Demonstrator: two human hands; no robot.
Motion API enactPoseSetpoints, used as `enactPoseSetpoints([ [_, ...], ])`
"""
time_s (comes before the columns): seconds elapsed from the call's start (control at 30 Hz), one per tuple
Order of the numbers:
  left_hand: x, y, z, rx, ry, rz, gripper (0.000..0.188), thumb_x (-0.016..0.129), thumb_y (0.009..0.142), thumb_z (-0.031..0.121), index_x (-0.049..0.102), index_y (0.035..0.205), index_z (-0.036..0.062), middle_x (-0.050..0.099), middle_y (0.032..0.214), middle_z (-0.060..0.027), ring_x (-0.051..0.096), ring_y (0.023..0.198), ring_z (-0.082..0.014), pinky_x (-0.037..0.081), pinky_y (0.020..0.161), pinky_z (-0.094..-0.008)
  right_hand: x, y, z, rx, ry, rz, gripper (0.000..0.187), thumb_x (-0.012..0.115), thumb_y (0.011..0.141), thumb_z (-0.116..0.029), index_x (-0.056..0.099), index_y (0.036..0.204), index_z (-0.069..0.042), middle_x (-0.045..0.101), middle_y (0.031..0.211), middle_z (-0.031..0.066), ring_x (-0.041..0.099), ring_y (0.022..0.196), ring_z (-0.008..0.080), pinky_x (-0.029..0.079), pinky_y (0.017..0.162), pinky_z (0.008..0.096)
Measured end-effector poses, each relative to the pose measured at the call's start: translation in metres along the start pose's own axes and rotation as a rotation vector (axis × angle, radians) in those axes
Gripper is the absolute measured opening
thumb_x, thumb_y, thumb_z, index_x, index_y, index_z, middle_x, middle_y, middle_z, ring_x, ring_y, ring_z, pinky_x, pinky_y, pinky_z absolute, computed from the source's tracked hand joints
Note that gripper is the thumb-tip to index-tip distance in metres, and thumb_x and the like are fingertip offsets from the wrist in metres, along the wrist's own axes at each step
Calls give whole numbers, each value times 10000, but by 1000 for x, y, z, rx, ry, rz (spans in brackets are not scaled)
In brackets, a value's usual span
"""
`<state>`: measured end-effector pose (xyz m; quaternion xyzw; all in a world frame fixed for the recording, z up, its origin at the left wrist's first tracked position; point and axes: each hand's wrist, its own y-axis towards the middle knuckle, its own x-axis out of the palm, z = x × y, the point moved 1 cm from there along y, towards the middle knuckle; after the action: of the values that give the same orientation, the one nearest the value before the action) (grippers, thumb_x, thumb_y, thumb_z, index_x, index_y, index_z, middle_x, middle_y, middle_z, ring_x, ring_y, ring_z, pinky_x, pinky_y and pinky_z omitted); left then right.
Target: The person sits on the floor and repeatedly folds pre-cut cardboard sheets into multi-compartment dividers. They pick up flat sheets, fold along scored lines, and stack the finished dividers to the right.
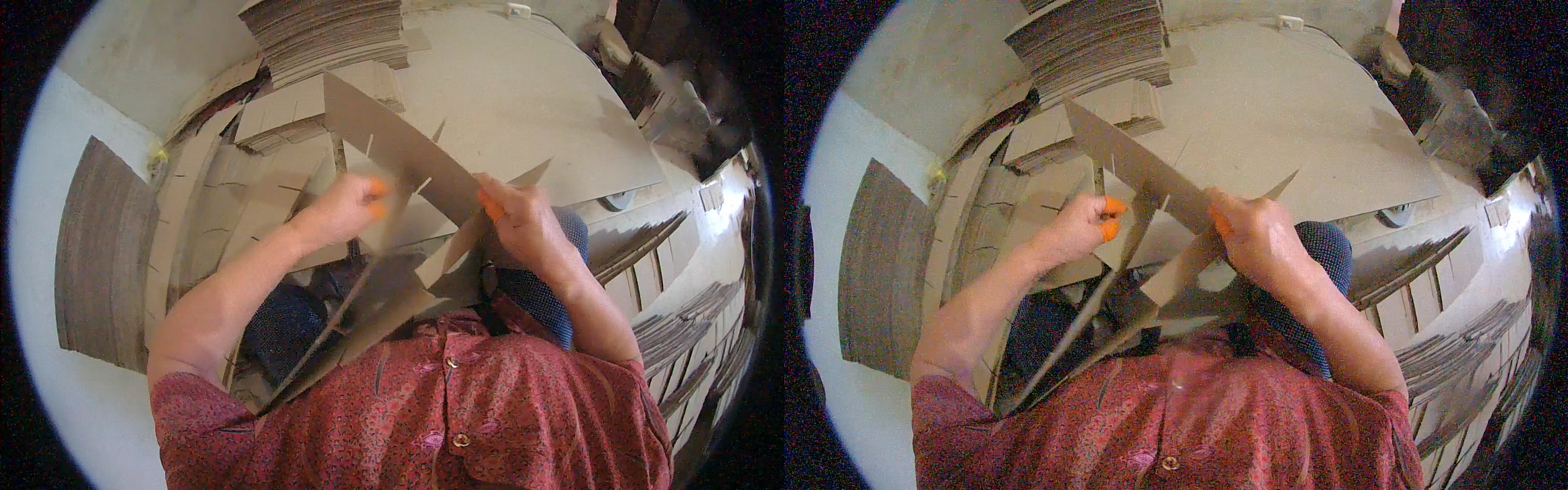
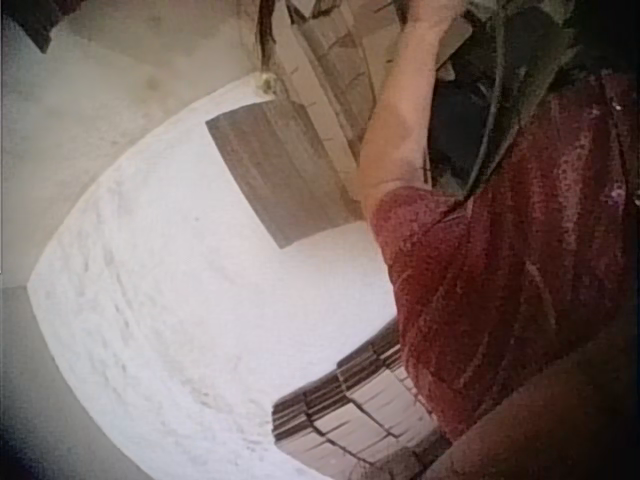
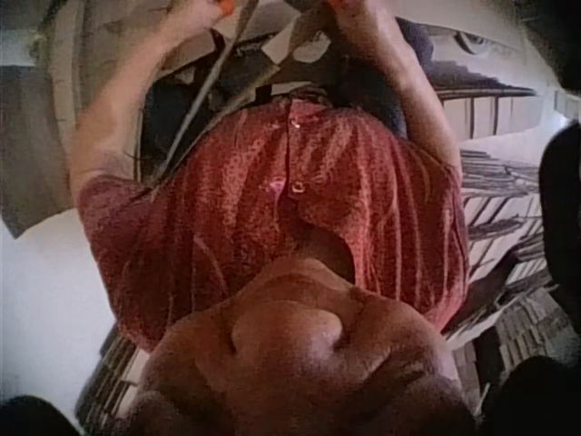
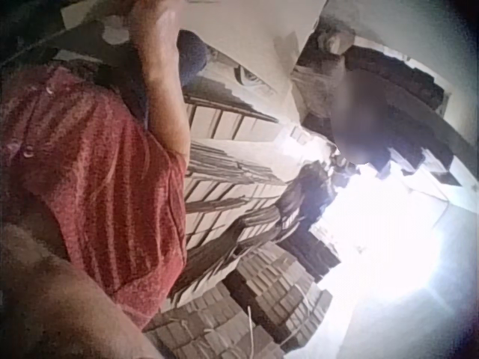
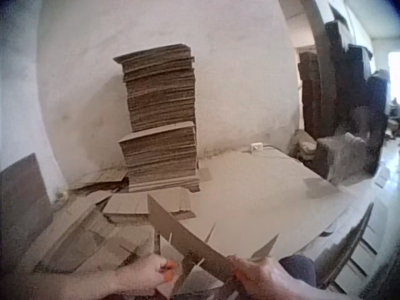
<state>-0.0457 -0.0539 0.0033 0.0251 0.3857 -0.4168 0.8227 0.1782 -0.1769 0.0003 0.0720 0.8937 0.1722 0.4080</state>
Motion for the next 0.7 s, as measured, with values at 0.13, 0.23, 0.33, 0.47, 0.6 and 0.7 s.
enactPoseSetpoints([
  [0.13,3,-6,-4,-40,-140,-38,297,542,845,64,545,1120,-49,587,811,6,506,707,-69,430,591,-240,-6,4,-7,21,-69,-56,235,534,829,-54,566,1057,-9,559,740,268,569,686,419,467,582,398],
  [0.23,12,-4,-28,130,-156,2,290,538,854,67,549,1125,-36,573,801,25,494,703,-53,421,594,-224,-2,7,-11,4,-62,-72,256,531,827,-70,564,1076,-18,562,741,266,566,685,425,466,587,411],
  [0.33,17,-8,-8,292,-125,34,286,565,863,120,563,1104,-34,559,775,35,488,681,-53,423,593,-224,22,10,12,-3,-131,-274,269,524,832,-96,562,1087,-18,561,728,265,566,686,425,460,596,435],
  [0.47,-9,-14,-18,-14,-327,-21,402,613,841,250,553,1122,-31,617,998,-126,576,854,-166,464,745,-291,14,15,-1,44,-126,-242,406,511,841,-112,446,1237,-54,551,684,271,555,674,440,443,602,474],
  [0.6,-15,-22,-118,-27,675,593,519,625,826,268,458,1180,-72,531,1136,-187,536,1002,-267,459,813,-370,25,29,-6,34,-239,-340,563,501,847,-110,266,1358,-87,555,658,275,553,663,448,439,621,497],
  [0.7,-21,-42,-163,-401,815,548,524,630,814,284,456,1160,-69,506,1162,-210,499,1064,-321,444,841,-407,38,42,-5,-20,-331,-401,605,489,826,-80,221,1368,-59,586,688,250,582,685,425,464,620,499],
])
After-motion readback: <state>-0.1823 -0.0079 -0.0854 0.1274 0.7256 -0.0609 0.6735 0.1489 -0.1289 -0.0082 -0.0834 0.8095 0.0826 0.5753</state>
